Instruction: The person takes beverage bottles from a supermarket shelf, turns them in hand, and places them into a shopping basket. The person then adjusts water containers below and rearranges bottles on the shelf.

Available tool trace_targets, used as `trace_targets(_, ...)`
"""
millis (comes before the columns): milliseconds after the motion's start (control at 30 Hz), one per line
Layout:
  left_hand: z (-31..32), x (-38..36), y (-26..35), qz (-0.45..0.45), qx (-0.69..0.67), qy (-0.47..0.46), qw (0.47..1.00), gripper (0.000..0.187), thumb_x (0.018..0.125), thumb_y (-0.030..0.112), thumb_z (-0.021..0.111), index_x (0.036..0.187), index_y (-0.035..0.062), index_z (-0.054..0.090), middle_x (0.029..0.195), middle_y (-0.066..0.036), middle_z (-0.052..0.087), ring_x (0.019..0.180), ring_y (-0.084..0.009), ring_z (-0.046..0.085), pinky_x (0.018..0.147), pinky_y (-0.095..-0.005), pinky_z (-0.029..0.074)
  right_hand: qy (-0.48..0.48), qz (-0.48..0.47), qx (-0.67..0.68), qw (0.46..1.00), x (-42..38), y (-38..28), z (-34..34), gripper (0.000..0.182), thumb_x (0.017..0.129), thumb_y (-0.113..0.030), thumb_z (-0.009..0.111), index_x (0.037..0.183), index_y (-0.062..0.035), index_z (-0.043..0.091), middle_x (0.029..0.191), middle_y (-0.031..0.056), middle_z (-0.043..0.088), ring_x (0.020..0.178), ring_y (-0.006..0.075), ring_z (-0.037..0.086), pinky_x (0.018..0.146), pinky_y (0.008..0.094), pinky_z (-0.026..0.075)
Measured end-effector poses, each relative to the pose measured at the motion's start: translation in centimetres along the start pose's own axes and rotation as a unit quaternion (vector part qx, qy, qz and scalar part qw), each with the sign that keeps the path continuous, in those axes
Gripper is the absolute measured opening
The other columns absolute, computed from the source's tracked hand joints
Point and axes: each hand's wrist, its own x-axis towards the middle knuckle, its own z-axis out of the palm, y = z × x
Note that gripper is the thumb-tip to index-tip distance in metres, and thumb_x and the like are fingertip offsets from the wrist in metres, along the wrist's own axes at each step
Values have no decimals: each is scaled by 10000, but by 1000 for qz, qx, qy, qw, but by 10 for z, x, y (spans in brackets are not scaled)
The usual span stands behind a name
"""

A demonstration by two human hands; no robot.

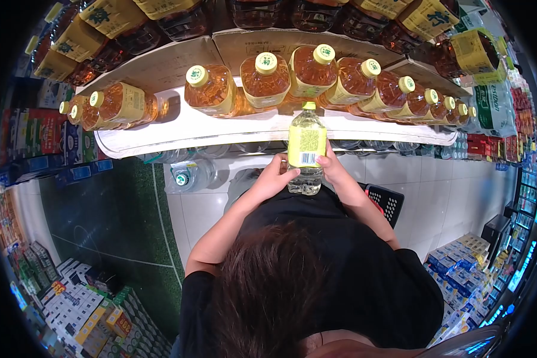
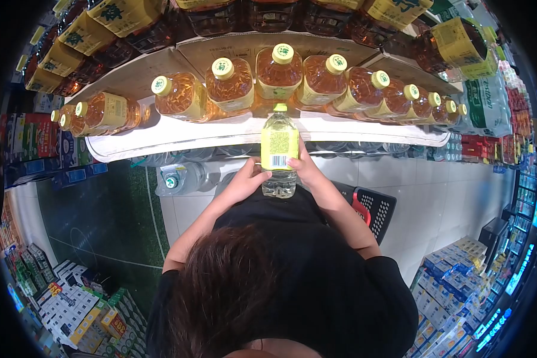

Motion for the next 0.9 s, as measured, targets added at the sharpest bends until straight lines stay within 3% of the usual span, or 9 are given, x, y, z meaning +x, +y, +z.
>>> trace_targets(333,-1,0,-4,-9,9,3,1000,412,899,135,564,1202,-48,354,1130,-168,545,1072,-188,527,921,-310,415,0,12,22,1000,-1,-8,9,945,657,-376,711,1409,-75,225,1283,89,445,1199,211,439,1003,348,357)
trace_targets(733,-5,-14,-1,12,-45,5,999,464,913,175,505,1285,-65,364,1220,-159,501,1152,-187,452,990,-310,337,89,-31,-2,996,-16,-1,37,867,758,-80,648,1439,-67,112,1351,119,356,1271,221,351,1046,362,311)
trace_targets(900,-13,-27,-3,-48,-135,-25,989,491,898,184,528,1285,-72,367,1212,-143,500,1155,-182,437,999,-297,318,133,-39,-6,990,-27,11,54,810,777,-31,612,1428,-63,133,1343,125,360,1255,223,367,1036,354,327)
